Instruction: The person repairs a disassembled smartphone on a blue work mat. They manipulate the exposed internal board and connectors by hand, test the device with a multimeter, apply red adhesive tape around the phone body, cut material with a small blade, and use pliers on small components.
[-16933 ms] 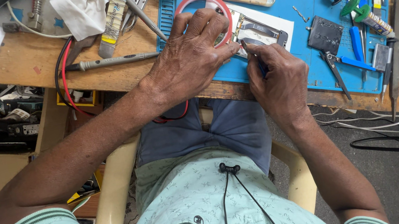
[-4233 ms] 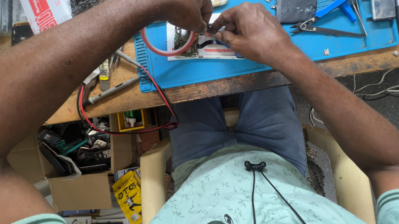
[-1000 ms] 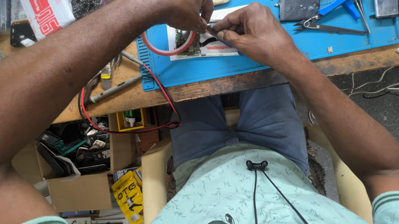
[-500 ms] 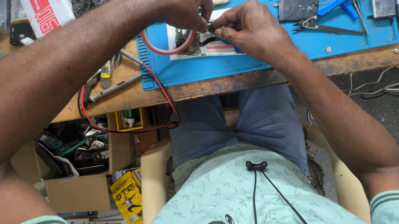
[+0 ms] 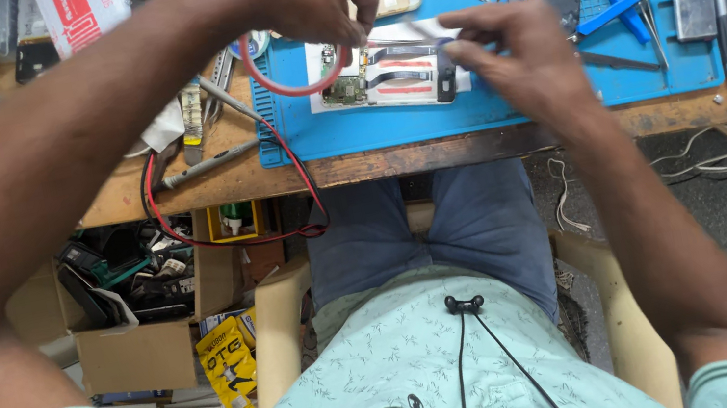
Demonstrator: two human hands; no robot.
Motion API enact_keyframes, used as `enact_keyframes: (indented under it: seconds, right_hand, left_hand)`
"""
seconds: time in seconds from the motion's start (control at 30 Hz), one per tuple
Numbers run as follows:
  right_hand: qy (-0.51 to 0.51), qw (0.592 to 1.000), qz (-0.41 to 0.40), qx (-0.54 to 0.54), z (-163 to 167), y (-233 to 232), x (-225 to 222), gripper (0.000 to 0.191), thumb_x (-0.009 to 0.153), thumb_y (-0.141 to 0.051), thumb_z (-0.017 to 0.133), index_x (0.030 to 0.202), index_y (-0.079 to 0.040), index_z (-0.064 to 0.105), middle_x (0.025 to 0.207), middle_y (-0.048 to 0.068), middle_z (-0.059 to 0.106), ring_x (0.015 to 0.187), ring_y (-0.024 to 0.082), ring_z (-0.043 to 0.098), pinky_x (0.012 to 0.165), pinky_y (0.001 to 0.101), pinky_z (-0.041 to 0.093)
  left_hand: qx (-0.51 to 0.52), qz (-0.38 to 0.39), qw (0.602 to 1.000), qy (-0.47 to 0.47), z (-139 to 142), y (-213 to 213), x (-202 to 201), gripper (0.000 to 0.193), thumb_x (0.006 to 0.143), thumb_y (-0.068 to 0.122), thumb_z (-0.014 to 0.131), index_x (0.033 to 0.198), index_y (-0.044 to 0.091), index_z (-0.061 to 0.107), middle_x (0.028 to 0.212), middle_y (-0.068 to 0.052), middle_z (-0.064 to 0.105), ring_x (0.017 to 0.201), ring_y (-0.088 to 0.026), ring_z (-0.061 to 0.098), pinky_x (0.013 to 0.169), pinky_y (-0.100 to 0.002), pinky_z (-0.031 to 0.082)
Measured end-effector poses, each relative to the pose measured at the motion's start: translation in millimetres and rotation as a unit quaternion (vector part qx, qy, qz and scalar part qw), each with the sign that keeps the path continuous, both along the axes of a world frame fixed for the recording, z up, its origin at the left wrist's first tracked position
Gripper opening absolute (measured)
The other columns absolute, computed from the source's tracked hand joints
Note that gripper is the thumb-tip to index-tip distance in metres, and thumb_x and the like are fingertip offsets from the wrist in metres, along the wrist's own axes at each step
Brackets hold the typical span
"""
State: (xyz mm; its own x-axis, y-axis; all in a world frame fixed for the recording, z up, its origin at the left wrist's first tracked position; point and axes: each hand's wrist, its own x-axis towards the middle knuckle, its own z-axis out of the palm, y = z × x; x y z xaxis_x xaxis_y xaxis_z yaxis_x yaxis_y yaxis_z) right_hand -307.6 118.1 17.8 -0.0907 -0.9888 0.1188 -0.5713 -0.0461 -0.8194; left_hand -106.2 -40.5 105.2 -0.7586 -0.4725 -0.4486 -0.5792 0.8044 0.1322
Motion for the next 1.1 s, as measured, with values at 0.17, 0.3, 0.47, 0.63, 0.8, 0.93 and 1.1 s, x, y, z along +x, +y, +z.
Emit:
enact_keyframes:
  seconds: [0.17, 0.3, 0.47, 0.63, 0.8, 0.93, 1.1]
  right_hand:
    - [0.209, 0.977, -0.021, -0.040, 6.2, 35.4, -42.5, 0.024, 0.099, -0.012, 0.076, 0.122, -0.016, 0.079, 0.109, 0.010, 0.074, 0.090, 0.024, 0.070, 0.082, 0.0382, 0.055]
    - [0.351, 0.919, 0.033, -0.176, 3.6, 29.8, -30.8, 0.020, 0.105, -0.012, 0.074, 0.123, -0.020, 0.077, 0.120, 0.007, 0.071, 0.118, 0.027, 0.063, 0.106, 0.0452, 0.043]
    - [0.385, 0.885, 0.170, -0.198, 2.9, -4.2, 8.4, 0.034, 0.105, -0.033, 0.064, 0.136, -0.023, 0.074, 0.153, 0.013, 0.052, 0.145, 0.031, 0.043, 0.119, 0.0533, 0.023]
    - [0.351, 0.893, 0.211, -0.184, 5.1, -24.1, 20.5, 0.038, 0.107, -0.039, 0.055, 0.139, -0.024, 0.072, 0.163, 0.012, 0.042, 0.151, 0.032, 0.035, 0.125, 0.0547, 0.015]
    - [0.290, 0.912, 0.225, -0.181, 18.2, -33.7, 37.9, 0.039, 0.108, -0.034, 0.051, 0.137, -0.020, 0.072, 0.163, 0.014, 0.045, 0.152, 0.034, 0.036, 0.127, 0.0535, 0.015]
    - [0.073, 0.966, 0.162, -0.190, 43.8, -14.8, 64.6, 0.032, 0.106, -0.020, 0.057, 0.134, -0.009, 0.069, 0.141, 0.015, 0.064, 0.131, 0.027, 0.061, 0.112, 0.0410, 0.044]
    - [-0.221, 0.964, 0.143, -0.036, 58.8, 6.2, 97.4, 0.020, 0.107, -0.015, 0.070, 0.114, 0.003, 0.074, 0.102, 0.009, 0.074, 0.094, 0.011, 0.069, 0.084, 0.0238, 0.057]
  left_hand:
    - [0.200, 0.044, 0.952, 0.228, 41.1, 4.4, 63.2, 0.030, 0.100, 0.035, 0.065, 0.113, 0.009, 0.069, 0.097, -0.001, 0.074, 0.095, -0.013, 0.070, 0.075, -0.030, 0.054]
    - [0.165, 0.148, 0.918, 0.329, 51.4, 29.7, 112.2, 0.031, 0.102, 0.038, 0.067, 0.113, 0.009, 0.069, 0.090, 0.002, 0.067, 0.082, -0.010, 0.062, 0.068, -0.027, 0.049]
    - [0.207, 0.230, 0.832, 0.460, 37.0, 74.0, 157.8, 0.026, 0.101, 0.031, 0.069, 0.108, 0.007, 0.068, 0.088, 0.003, 0.061, 0.076, -0.005, 0.049, 0.066, -0.021, 0.042]
    - [0.317, 0.221, 0.719, 0.577, 2.4, 107.5, 198.5, 0.030, 0.108, 0.035, 0.070, 0.115, 0.006, 0.063, 0.099, 0.002, 0.067, 0.095, -0.004, 0.060, 0.083, -0.021, 0.049]
    - [0.311, 0.250, 0.671, 0.625, -31.7, 125.3, 195.3, 0.039, 0.109, 0.044, 0.064, 0.114, 0.006, 0.062, 0.104, 0.000, 0.067, 0.091, -0.002, 0.057, 0.078, -0.019, 0.045]
    - [0.304, 0.265, 0.681, 0.611, -40.7, 124.5, 164.8, 0.051, 0.108, 0.055, 0.048, 0.115, 0.008, 0.064, 0.094, 0.001, 0.057, 0.082, -0.003, 0.052, 0.066, -0.021, 0.042]
    - [0.158, 0.175, 0.744, 0.625, -34.5, 136.5, 137.9, 0.064, 0.115, 0.061, 0.035, 0.116, 0.004, 0.063, 0.108, -0.007, 0.069, 0.106, -0.018, 0.068, 0.093, -0.035, 0.054]
